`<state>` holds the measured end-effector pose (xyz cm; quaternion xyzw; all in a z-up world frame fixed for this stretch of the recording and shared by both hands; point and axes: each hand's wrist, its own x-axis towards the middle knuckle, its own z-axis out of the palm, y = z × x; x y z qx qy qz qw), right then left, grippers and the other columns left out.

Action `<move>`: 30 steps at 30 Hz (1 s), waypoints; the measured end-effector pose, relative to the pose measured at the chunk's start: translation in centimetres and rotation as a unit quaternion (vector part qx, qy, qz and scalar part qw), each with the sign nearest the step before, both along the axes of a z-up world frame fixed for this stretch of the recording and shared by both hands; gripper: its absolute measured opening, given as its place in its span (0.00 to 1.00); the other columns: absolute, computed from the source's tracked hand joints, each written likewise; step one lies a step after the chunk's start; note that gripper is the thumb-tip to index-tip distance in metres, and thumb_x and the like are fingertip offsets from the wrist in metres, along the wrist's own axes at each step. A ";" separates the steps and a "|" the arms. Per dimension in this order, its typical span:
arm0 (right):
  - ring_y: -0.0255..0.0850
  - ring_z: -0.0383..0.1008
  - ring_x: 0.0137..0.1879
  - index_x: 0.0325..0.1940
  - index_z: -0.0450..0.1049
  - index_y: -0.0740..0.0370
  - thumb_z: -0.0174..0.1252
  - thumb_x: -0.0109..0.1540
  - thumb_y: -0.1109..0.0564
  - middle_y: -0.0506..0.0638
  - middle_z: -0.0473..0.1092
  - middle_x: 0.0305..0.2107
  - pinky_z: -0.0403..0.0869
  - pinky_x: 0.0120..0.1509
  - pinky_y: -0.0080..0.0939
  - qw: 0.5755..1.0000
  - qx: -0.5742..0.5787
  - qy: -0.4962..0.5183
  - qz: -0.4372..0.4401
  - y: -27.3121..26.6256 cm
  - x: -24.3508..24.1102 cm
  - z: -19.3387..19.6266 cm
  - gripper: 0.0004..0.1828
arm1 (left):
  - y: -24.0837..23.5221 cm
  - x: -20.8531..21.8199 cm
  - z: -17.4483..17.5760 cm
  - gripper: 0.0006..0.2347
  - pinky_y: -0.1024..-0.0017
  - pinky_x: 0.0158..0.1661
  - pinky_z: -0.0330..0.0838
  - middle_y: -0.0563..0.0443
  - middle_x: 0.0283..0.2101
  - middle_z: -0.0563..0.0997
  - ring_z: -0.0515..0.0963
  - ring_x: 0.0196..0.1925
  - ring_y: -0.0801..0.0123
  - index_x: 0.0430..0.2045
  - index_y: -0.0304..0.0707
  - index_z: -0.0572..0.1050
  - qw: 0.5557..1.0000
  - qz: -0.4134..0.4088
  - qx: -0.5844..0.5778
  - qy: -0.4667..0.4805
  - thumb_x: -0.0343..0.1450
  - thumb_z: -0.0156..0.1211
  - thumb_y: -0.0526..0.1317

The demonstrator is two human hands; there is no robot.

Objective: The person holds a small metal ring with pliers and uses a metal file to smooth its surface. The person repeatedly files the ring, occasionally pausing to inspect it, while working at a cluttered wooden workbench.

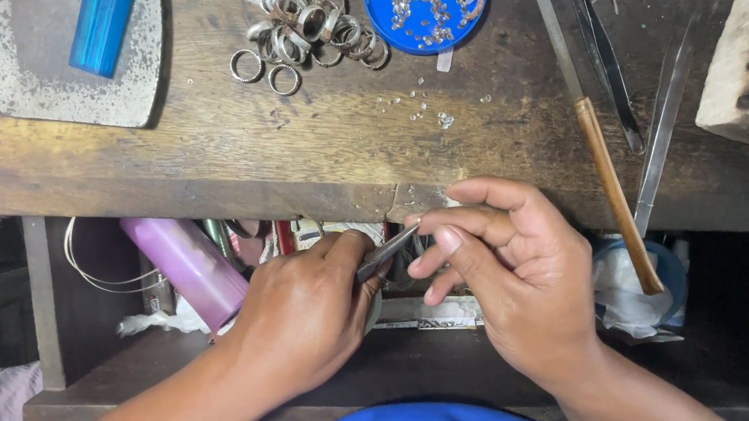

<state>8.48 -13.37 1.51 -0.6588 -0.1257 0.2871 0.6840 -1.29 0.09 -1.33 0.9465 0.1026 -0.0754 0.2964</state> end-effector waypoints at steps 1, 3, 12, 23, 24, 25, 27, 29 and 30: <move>0.45 0.75 0.25 0.43 0.60 0.70 0.50 0.54 0.65 0.63 0.71 0.29 0.76 0.20 0.36 1.000 0.000 0.000 0.000 0.1 0.0 0.0 0.14 | 0.0 0.1 0.1 0.06 0.52 0.16 0.63 0.45 0.22 0.71 0.71 0.18 0.43 0.25 0.38 0.64 1.000 0.000 0.000 0.000 0.62 0.50 0.39; 0.44 0.74 0.23 0.42 0.60 0.71 0.51 0.54 0.65 0.62 0.71 0.26 0.75 0.21 0.35 1.000 -0.006 -0.012 -0.011 0.2 0.0 0.1 0.14 | -0.1 0.1 0.2 0.06 0.51 0.17 0.63 0.45 0.23 0.71 0.71 0.18 0.42 0.26 0.38 0.65 1.000 -0.001 -0.007 0.003 0.62 0.50 0.39; 0.42 0.72 0.21 0.42 0.61 0.71 0.53 0.52 0.67 0.61 0.70 0.23 0.74 0.20 0.34 0.999 -0.015 -0.012 -0.036 0.6 0.0 0.2 0.15 | -0.3 -0.1 0.0 0.05 0.54 0.17 0.64 0.46 0.22 0.72 0.71 0.18 0.45 0.23 0.39 0.65 1.000 -0.004 0.009 -0.012 0.61 0.51 0.38; 0.40 0.73 0.22 0.44 0.60 0.70 0.53 0.52 0.68 0.59 0.71 0.22 0.74 0.23 0.31 0.997 -0.041 -0.060 -0.027 0.6 0.0 0.4 0.17 | -0.3 -0.2 0.0 0.05 0.54 0.17 0.64 0.45 0.19 0.71 0.71 0.17 0.46 0.21 0.39 0.65 1.000 0.001 0.021 -0.022 0.61 0.52 0.39; 0.39 0.73 0.23 0.45 0.60 0.70 0.53 0.52 0.69 0.58 0.71 0.22 0.75 0.24 0.31 0.996 -0.050 -0.069 -0.023 0.6 0.0 0.4 0.18 | -0.3 -0.2 -0.1 0.05 0.54 0.17 0.65 0.45 0.19 0.72 0.72 0.17 0.45 0.21 0.39 0.65 1.000 0.000 0.025 -0.017 0.61 0.52 0.39; 0.39 0.73 0.23 0.45 0.60 0.70 0.53 0.52 0.69 0.58 0.71 0.22 0.75 0.24 0.31 0.996 -0.050 -0.069 -0.023 0.6 0.0 0.5 0.18 | -0.3 -0.2 -0.1 0.05 0.54 0.17 0.65 0.45 0.19 0.72 0.72 0.17 0.45 0.21 0.39 0.65 1.000 0.001 0.024 -0.017 0.61 0.52 0.39; 0.38 0.73 0.22 0.45 0.61 0.70 0.54 0.52 0.70 0.57 0.70 0.19 0.75 0.24 0.30 0.994 -0.061 -0.084 -0.022 0.7 0.1 0.5 0.18 | -0.3 -0.2 0.0 0.06 0.52 0.18 0.65 0.45 0.20 0.73 0.72 0.18 0.44 0.23 0.39 0.65 0.999 -0.007 0.033 0.010 0.62 0.52 0.41; 0.38 0.72 0.22 0.46 0.60 0.70 0.54 0.52 0.70 0.57 0.70 0.19 0.75 0.25 0.30 0.994 -0.062 -0.084 -0.023 0.7 0.1 0.4 0.18 | -0.3 -0.2 0.0 0.06 0.53 0.18 0.65 0.45 0.19 0.72 0.72 0.18 0.45 0.23 0.39 0.65 0.999 -0.006 0.031 0.006 0.62 0.52 0.41; 0.38 0.72 0.22 0.46 0.60 0.70 0.54 0.52 0.69 0.57 0.70 0.19 0.75 0.25 0.30 0.994 -0.063 -0.083 -0.024 0.7 0.1 0.3 0.19 | -0.3 -0.2 0.0 0.06 0.53 0.18 0.65 0.45 0.19 0.72 0.72 0.18 0.46 0.23 0.38 0.66 1.000 -0.006 0.030 0.002 0.62 0.52 0.41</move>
